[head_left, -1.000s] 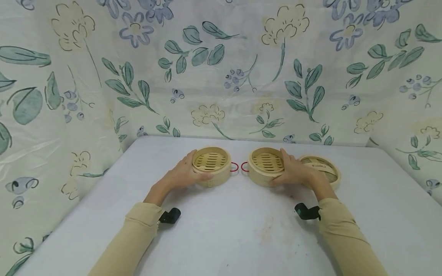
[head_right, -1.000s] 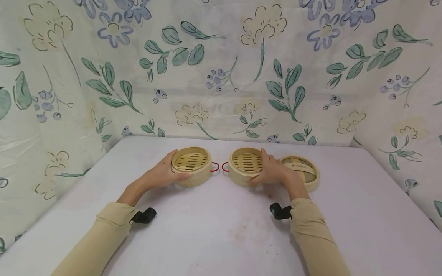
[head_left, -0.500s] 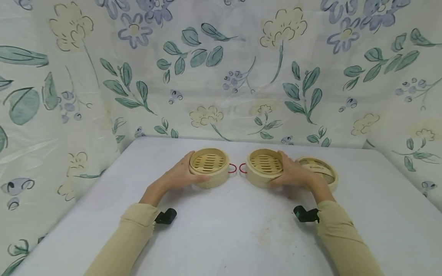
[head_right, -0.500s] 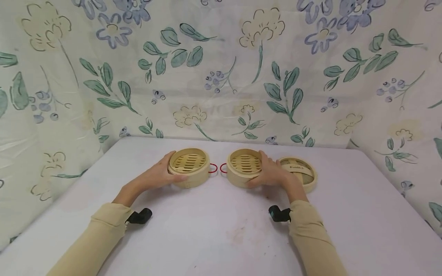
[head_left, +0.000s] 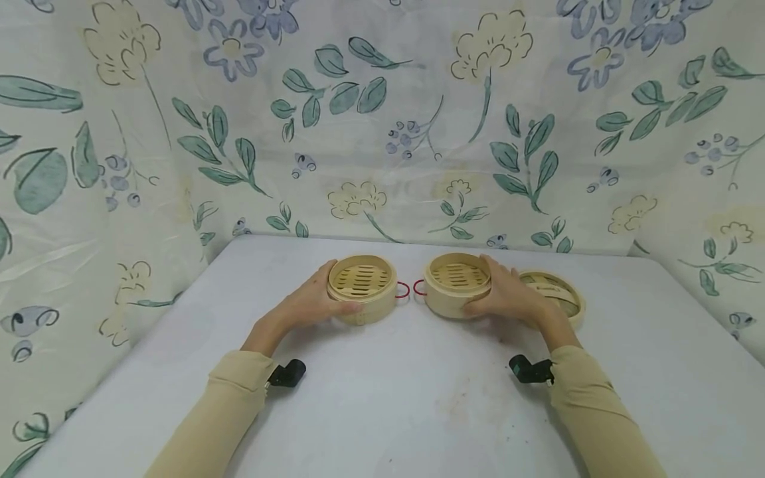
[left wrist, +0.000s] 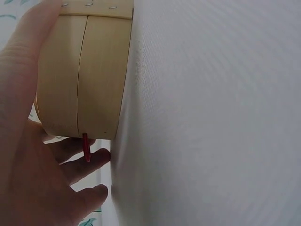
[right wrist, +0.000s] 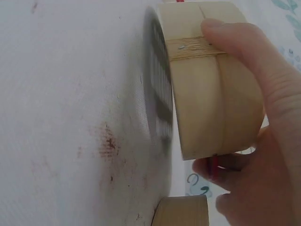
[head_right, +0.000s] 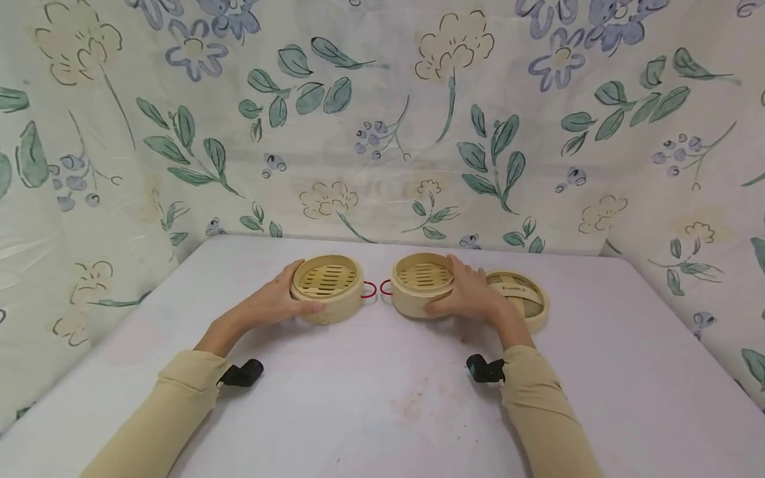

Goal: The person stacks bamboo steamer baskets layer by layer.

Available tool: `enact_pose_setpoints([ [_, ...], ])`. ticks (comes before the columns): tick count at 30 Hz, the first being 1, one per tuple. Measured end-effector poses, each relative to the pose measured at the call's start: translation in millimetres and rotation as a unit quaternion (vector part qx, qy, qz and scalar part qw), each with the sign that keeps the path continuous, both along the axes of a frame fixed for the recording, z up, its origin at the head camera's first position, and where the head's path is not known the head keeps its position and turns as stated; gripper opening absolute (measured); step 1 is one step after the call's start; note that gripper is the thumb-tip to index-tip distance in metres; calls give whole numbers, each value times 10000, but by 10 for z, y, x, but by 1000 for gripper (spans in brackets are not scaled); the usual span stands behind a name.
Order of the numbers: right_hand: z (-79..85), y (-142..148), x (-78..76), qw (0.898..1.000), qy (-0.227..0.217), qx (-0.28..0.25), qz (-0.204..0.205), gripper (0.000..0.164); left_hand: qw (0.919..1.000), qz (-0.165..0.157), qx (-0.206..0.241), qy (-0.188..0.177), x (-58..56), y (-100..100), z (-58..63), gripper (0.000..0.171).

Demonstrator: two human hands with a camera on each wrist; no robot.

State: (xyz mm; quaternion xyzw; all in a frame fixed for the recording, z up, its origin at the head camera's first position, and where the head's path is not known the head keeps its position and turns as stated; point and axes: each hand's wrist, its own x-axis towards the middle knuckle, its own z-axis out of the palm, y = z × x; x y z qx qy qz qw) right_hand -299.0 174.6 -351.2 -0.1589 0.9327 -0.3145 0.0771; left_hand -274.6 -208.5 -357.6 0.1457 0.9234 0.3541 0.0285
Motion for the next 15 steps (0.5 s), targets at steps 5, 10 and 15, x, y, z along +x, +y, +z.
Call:
enact_pose_setpoints([
  [5,18,7,-7,9990,86,-429,-107,118,10000,42,-13,-57,3,6,7,117],
  [10,21,0,-23,9964,157,-826,-57,113,9998,119,-77,-113,5,7,12,119],
  [15,22,6,-35,9939,472,-999,30,106,9998,123,-119,-88,0,14,11,119],
])
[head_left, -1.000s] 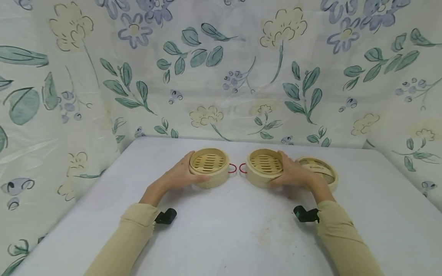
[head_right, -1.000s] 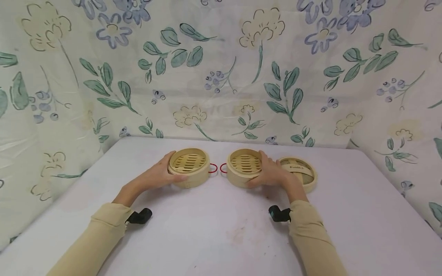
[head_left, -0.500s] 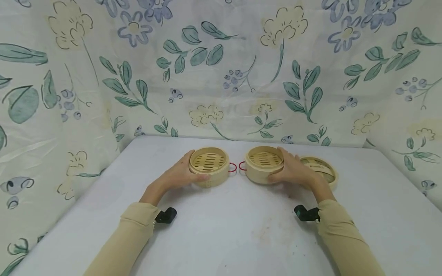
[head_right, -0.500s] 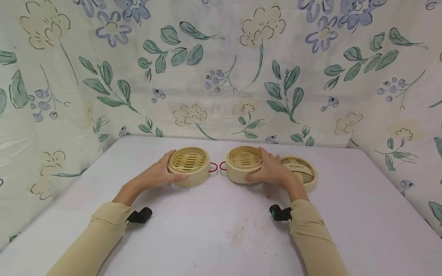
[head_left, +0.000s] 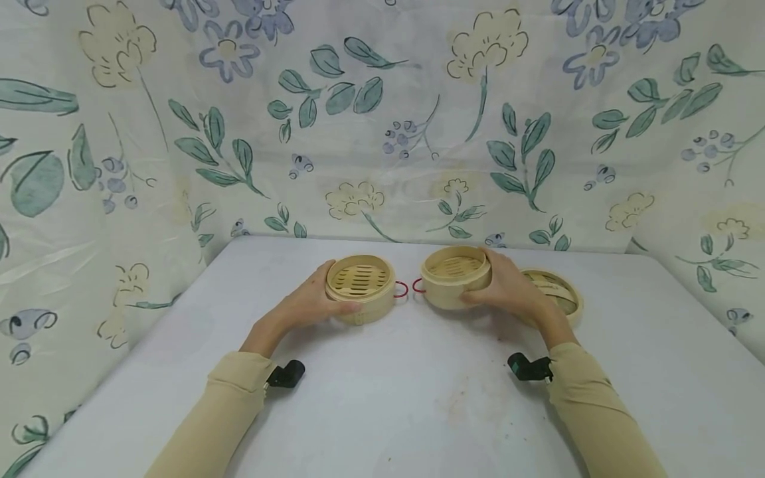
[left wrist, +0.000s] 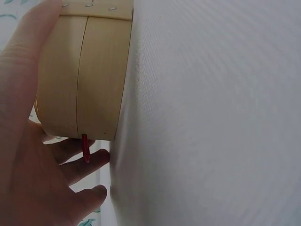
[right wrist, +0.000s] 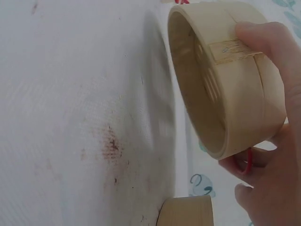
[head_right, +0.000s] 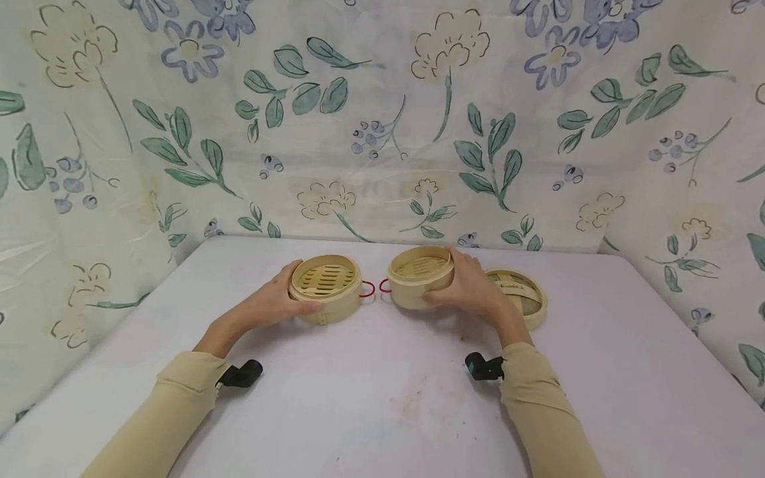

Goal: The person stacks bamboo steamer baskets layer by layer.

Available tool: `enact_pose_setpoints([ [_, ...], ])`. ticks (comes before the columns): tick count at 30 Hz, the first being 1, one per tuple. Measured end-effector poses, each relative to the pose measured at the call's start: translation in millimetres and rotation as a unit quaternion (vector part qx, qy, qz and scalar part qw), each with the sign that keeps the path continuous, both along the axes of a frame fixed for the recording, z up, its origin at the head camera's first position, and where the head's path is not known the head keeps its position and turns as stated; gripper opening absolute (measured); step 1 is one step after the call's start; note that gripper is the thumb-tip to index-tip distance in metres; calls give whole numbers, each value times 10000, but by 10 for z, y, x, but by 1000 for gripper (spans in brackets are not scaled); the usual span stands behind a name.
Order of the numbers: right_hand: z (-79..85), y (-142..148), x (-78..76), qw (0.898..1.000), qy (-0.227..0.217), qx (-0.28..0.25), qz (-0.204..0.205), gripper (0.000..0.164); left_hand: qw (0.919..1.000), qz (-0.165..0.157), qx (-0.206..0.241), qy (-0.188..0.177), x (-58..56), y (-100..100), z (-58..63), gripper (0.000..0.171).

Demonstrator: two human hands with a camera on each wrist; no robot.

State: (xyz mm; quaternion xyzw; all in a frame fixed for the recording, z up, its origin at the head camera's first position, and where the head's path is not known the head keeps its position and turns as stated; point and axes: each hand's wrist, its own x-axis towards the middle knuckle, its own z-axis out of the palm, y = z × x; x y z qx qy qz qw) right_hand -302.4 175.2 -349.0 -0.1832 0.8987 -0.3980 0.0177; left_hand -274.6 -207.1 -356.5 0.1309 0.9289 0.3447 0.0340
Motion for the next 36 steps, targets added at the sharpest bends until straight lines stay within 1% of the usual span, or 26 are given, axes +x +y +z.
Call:
enact_pose_setpoints([
  [2,10,-5,-2,9999,158,-41,-10,105,10000,2,-3,8,-2,-4,-3,119],
  [5,29,-19,-2,9994,250,-224,-42,104,10000,-2,-22,18,-4,-8,-6,119],
  [12,89,-94,11,9978,457,-351,-323,110,10000,-25,-11,62,-10,-21,-7,117],
  [15,124,-157,13,9965,613,-438,-368,108,10000,-14,-8,65,-13,-31,-9,118],
  [17,138,-197,15,9952,752,-450,-431,107,10000,-2,-6,61,-16,-36,-13,118],
  [22,154,-295,22,9901,1263,-296,-545,102,10000,5,22,71,-27,-30,-24,118],
  [27,154,-438,42,9846,1604,-509,-485,96,10000,63,-37,33,-27,-18,-10,119],
  [32,143,-620,87,9848,1589,-584,-395,99,9993,247,-268,-99,-6,-17,29,121],
  [36,140,-736,129,9865,1527,-400,-437,105,9989,318,-297,-187,-13,-16,19,122],
])
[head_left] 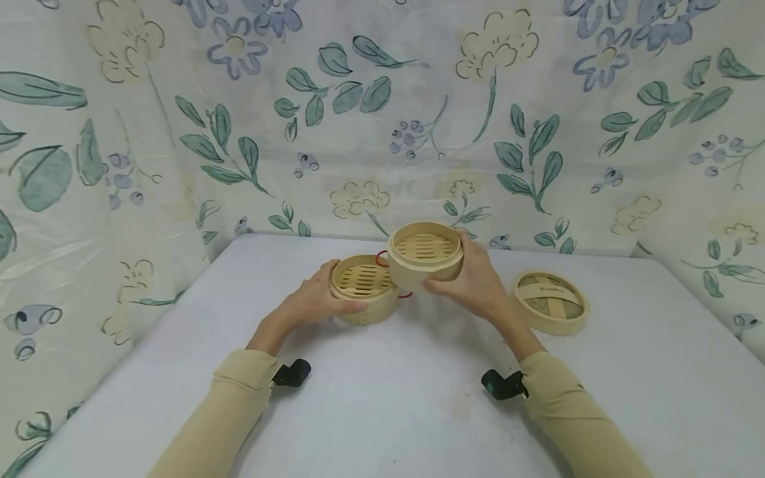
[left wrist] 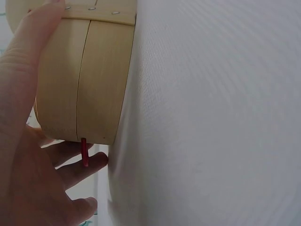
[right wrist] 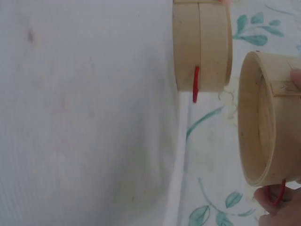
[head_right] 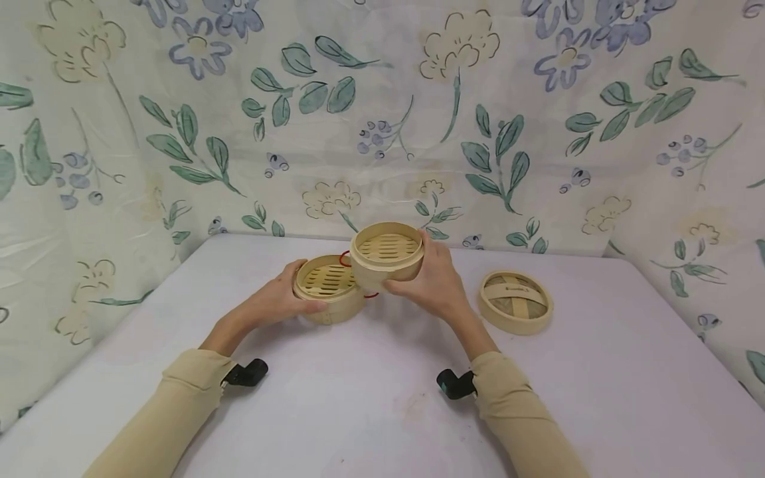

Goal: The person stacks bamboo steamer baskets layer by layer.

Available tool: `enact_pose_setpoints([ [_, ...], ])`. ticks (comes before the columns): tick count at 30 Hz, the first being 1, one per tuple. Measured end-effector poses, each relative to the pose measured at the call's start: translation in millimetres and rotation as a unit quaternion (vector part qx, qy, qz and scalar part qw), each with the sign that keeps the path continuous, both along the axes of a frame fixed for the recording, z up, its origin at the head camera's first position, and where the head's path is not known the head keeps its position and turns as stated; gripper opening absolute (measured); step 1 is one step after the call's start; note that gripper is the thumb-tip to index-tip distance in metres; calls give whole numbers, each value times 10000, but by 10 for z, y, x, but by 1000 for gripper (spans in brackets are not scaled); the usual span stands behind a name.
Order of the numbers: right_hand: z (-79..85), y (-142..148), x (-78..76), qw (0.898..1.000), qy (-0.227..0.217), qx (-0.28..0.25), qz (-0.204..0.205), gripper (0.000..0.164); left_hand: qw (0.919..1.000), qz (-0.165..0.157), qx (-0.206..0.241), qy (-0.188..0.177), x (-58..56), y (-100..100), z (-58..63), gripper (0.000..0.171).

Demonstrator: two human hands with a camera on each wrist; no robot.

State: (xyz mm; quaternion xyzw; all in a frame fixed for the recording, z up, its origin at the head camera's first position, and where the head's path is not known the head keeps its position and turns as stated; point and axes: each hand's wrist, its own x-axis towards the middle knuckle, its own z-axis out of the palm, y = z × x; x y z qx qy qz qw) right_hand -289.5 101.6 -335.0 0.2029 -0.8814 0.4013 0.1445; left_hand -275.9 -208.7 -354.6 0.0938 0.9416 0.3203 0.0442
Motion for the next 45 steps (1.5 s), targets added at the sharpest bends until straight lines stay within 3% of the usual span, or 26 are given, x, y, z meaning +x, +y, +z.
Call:
enact_pose_setpoints([
  [10,-7,-217,26,9998,137,141,-86,100,10000,52,-29,36,17,2,18,119],
  [18,-19,-398,3,9998,29,137,-155,104,9998,30,184,72,23,13,-10,116],
  [33,-85,-723,29,9992,-42,375,-116,113,9997,2,63,251,11,26,-18,121],
  [45,-114,-869,67,9992,-114,317,-233,113,9990,-35,145,429,25,21,-38,110],
])
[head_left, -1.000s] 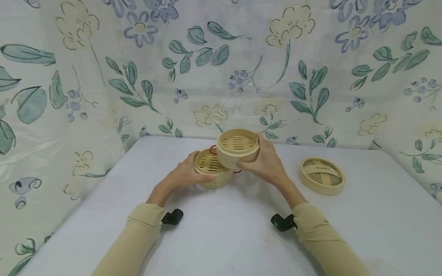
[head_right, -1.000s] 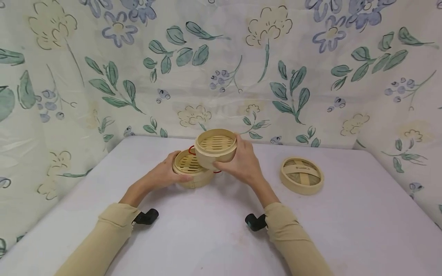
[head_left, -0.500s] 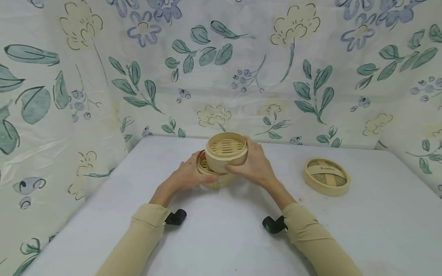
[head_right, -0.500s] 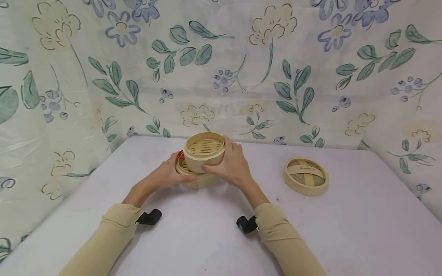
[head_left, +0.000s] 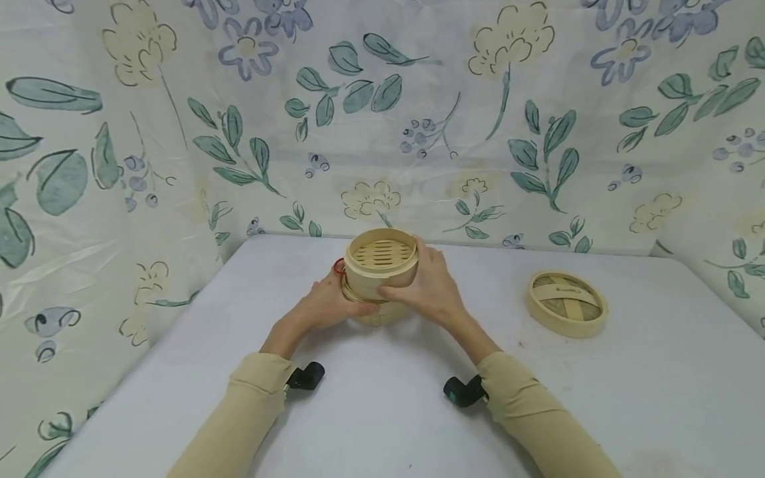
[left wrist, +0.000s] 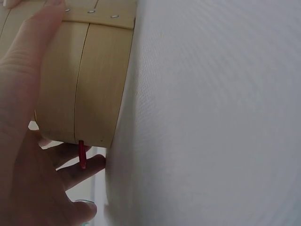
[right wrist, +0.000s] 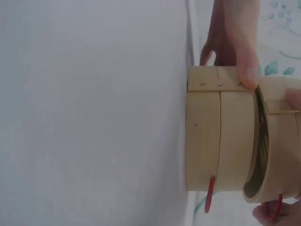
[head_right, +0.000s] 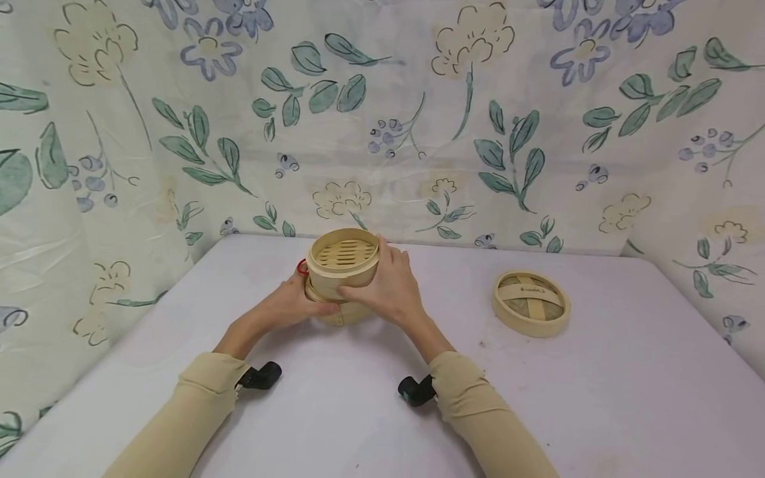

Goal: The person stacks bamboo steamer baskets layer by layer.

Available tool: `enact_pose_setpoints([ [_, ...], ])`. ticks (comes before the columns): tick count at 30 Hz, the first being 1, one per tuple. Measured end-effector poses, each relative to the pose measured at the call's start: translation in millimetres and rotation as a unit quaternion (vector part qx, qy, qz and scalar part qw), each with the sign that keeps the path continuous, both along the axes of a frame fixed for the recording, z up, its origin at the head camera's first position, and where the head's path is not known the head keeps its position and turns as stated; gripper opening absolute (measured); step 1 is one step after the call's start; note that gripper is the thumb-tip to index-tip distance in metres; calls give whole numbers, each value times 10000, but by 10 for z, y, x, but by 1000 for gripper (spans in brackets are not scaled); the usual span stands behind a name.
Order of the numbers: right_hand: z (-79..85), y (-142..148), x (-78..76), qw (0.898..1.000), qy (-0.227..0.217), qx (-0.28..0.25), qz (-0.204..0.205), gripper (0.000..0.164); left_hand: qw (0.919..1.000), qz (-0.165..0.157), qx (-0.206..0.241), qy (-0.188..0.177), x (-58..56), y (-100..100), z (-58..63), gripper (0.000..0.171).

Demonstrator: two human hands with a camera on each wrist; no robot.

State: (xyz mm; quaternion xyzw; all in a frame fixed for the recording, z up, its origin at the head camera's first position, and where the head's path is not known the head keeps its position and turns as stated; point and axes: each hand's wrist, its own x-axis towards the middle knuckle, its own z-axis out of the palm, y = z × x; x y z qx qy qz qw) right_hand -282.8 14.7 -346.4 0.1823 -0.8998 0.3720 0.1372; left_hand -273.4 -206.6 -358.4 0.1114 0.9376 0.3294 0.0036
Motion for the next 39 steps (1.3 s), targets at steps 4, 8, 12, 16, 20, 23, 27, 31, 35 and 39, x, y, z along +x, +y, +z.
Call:
enact_pose_setpoints([
  [4,-10,-28,13,10000,-76,-30,-46,113,9999,-40,93,43,1,-2,-9,110],
  [8,-21,-60,27,9999,-116,-94,-47,113,9999,-50,113,69,2,-3,-12,108],
  [12,-31,-88,38,9997,-170,-160,-30,113,9998,-84,41,160,-1,-2,-9,105],
  [16,-42,-107,46,9995,-196,-258,-12,112,9997,-97,-86,207,3,2,1,102],
  [20,-46,-128,58,9991,-256,-328,-36,112,9997,-108,-150,184,9,-6,4,100],
  [23,-44,-145,68,9989,-307,-323,-124,115,9996,-182,-91,190,2,-22,1,101],
  [27,-44,-161,81,9988,-322,-321,-173,117,9996,-253,38,130,1,-38,5,100],
  [31,-45,-173,88,9989,-292,-348,-123,116,9997,-235,95,16,5,-52,2,97],
  [35,-46,-172,103,9989,-306,-353,-102,118,9996,-250,139,-23,2,-58,-4,95],
  [39,-40,-166,120,9989,-340,-301,-89,120,9994,-293,190,-30,-2,-55,-4,93],
])
